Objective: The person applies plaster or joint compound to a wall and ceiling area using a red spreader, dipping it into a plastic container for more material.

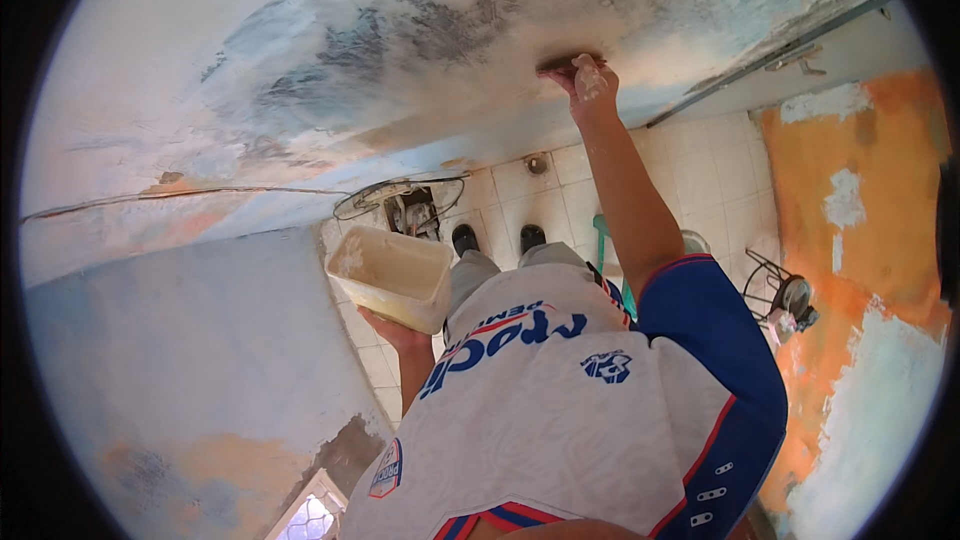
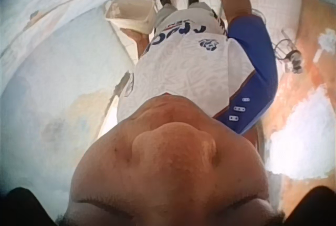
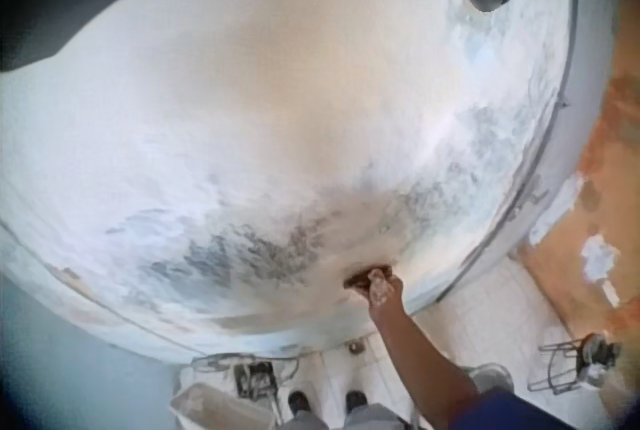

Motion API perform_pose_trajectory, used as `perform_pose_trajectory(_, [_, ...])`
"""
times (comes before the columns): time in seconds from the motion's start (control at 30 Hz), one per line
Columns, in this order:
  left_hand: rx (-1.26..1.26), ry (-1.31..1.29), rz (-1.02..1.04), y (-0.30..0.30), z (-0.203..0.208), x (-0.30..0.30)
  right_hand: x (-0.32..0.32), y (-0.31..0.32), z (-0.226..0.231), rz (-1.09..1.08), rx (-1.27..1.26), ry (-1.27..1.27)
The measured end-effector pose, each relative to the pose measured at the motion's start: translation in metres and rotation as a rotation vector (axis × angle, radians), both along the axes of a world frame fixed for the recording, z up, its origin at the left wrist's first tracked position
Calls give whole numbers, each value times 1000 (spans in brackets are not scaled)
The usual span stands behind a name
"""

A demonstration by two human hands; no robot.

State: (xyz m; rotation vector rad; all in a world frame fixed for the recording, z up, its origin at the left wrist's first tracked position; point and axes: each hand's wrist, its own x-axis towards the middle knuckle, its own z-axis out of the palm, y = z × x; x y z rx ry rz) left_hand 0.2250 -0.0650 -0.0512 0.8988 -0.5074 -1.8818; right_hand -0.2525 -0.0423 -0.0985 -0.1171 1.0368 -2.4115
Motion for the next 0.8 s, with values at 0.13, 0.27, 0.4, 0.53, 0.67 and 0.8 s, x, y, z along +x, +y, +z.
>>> perform_pose_trajectory(0.13, [-18, 67, -11, 0, 0, -11, 36, 52, 10, 124, -106, -75])
perform_pose_trajectory(0.27, [55, 32, -20, -5, -9, -13, 24, 33, -59, -18, 223, -172])
perform_pose_trajectory(0.4, [41, 35, -42, -9, -11, -9, -4, 11, -36, 30, -42, -57])
perform_pose_trajectory(0.53, [41, 91, 9, 3, -16, 2, 56, 69, -47, 34, 123, -212])
perform_pose_trajectory(0.67, [40, 29, -45, -5, -11, -4, 18, 62, -100, 139, -67, -47])
perform_pose_trajectory(0.8, [30, 18, -7, -1, -16, 11, 8, 25, -26, 128, -57, 9])
